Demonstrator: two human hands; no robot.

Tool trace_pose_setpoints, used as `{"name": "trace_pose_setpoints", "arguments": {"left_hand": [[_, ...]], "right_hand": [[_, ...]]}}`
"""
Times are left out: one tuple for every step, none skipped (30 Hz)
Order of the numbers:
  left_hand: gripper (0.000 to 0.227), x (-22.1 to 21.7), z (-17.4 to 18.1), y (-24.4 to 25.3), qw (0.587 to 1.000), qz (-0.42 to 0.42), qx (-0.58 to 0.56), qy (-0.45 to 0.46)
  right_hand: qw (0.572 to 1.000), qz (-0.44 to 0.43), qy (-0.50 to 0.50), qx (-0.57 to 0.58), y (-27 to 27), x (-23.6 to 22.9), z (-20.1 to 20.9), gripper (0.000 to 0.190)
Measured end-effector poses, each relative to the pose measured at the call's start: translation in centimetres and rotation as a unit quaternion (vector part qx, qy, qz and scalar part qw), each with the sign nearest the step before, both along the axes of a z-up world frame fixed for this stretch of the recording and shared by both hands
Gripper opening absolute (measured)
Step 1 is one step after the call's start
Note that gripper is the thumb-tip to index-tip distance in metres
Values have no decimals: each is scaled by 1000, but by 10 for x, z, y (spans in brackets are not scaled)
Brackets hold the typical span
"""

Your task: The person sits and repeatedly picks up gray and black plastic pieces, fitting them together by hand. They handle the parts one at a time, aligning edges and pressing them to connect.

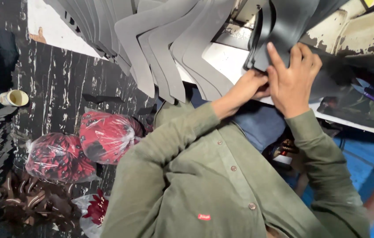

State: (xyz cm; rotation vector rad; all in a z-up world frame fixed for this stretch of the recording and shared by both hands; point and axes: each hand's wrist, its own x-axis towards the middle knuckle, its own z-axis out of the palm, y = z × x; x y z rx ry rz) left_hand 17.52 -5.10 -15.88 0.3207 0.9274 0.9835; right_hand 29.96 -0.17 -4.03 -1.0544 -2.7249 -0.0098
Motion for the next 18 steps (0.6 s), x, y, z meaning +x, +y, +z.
{"name": "trace_pose_setpoints", "arguments": {"left_hand": [[26, 3, -2, 7, 1000, 4, 17, -12], [29, 5, -4, 16, 999, 6, 35, -22], [29, 3, 0, 17, 999, 3, 34, -22], [28, -1, 4, 18, 999, -3, 32, -23], [27, -6, 8, 20, 999, -8, 30, -25], [27, -11, 13, 10, 999, -12, 27, -25], [26, -16, 18, -1, 998, -23, 56, 16], [25, -24, 23, -8, 994, -33, 86, 60], [25, -36, 42, -18, 994, -37, 86, 62], [26, -47, 61, -28, 980, -55, 109, 158], [27, -58, 80, -38, 956, -72, 130, 253], [27, -65, 87, -40, 956, -77, 129, 254], [29, -71, 93, -42, 939, -76, 129, 309], [30, -76, 100, -43, 920, -75, 130, 361], [30, -78, 96, -42, 920, -81, 129, 360], [31, -79, 93, -39, 916, -65, 151, 367], [31, -80, 89, -37, 910, -49, 172, 373], [31, -79, 90, -35, 911, -54, 175, 371]], "right_hand": [[1000, -13, 7, -12, 1, -3, 5, 50], [999, -27, 17, -23, 2, -8, 10, 49], [999, -30, 17, -24, 4, -6, 12, 49], [995, -48, 64, -57, 6, -7, 12, 51], [988, -65, 110, -89, 9, -7, 12, 55], [987, -69, 110, -91, 11, -3, 9, 55], [978, -85, 151, -112, 15, 1, 5, 57], [967, -101, 193, -131, 20, 4, 1, 60], [966, -104, 196, -131, 26, -1, -7, 60], [969, -123, 174, -127, 32, -4, -15, 57], [970, -142, 153, -124, 38, -8, -23, 55], [969, -146, 155, -126, 37, -13, -25, 55], [975, -143, 123, -117, 36, -18, -27, 52], [980, -141, 89, -107, 36, -22, -27, 49], [979, -146, 89, -108, 34, -25, -23, 49], [984, -117, 90, -95, 34, -28, -17, 49], [989, -88, 92, -81, 33, -31, -12, 49], [988, -94, 90, -80, 34, -29, -8, 49]]}}
